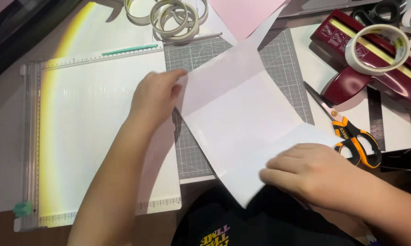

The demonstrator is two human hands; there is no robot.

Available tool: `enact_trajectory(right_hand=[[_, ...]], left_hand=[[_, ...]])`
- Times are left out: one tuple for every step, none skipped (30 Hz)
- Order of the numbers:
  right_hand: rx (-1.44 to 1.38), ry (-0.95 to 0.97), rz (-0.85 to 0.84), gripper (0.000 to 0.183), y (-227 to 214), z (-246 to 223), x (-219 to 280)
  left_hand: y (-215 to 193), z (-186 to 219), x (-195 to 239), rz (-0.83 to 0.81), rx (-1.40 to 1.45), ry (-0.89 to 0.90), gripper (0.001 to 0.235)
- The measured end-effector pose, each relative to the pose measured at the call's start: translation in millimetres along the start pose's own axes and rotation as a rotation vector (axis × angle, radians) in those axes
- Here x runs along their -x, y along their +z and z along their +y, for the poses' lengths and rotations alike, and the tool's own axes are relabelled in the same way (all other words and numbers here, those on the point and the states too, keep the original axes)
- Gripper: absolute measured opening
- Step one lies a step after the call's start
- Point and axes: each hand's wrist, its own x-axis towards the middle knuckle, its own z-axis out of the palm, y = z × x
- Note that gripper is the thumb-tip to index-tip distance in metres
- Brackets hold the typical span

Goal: The person applies clear adhesive tape to the edges of a white sheet of paper on a cutting mat. They use scissors to cut the tape, then place a small red rectangular package onto the taped area and press it down. The person folds the paper over the package and smooths the surface.

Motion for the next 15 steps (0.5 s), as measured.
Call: enact_trajectory(right_hand=[[-0.008, 0.001, -0.117, 0.018, 3.6, 2.1, -6.5], [-0.002, 0.003, -0.114, 0.018, 7.5, 7.0, -17.0], [-0.041, 0.052, -0.093, 0.011, 11.4, 12.2, -28.0], [-0.081, 0.1, -0.074, 0.009, 15.1, 17.7, -39.4], [-0.075, 0.101, -0.072, 0.009, 12.6, 24.4, -51.8], [-0.19, 0.181, -0.13, 0.008, 10.6, 30.9, -64.7], [-0.304, 0.261, -0.187, 0.009, 9.0, 37.3, -77.9], [-0.303, 0.256, -0.191, 0.009, 6.8, 49.1, -85.8], [-0.304, 0.361, -0.321, 0.01, 4.9, 61.0, -94.2], [-0.304, 0.463, -0.452, 0.021, 2.7, 73.5, -103.4], [-0.301, 0.456, -0.457, 0.021, -0.6, 79.2, -113.4], [-0.297, 0.496, -0.529, 0.02, -2.9, 84.0, -122.9], [-0.292, 0.535, -0.601, 0.02, -4.7, 88.8, -132.5], [-0.291, 0.526, -0.608, 0.02, 0.3, 95.1, -136.2], [-0.332, 0.578, -0.612, 0.017, 5.2, 101.4, -140.1]], left_hand=[[6.0, -4.8, -14.5, 0.024, -0.018, 0.089, 0.041], [10.3, -2.4, -27.2, 0.028, -0.02, 0.095, 0.041], [14.3, -0.4, -40.1, 0.08, -0.059, 0.112, 0.037], [18.6, 1.2, -52.9, 0.133, -0.097, 0.129, 0.034], [25.2, -3.5, -65.4, 0.137, -0.097, 0.133, 0.034], [32.2, -9.2, -76.0, 0.202, -0.117, 0.179, 0.035], [39.3, -15.4, -86.6, 0.266, -0.136, 0.224, 0.037], [34.2, -8.5, -87.7, 0.269, -0.136, 0.218, 0.037], [29.1, -1.8, -89.0, 0.338, -0.131, 0.262, 0.036], [23.6, 4.3, -90.6, 0.407, -0.127, 0.303, 0.036], [14.2, 14.6, -79.6, 0.411, -0.128, 0.295, 0.036], [5.9, 25.0, -66.9, 0.44, -0.089, 0.264, 0.031], [-2.1, 35.4, -54.4, 0.469, -0.049, 0.234, 0.027], [-6.0, 41.6, -37.2, 0.472, -0.051, 0.223, 0.027], [-10.0, 48.1, -20.3, 0.48, -0.044, 0.213, 0.028]])
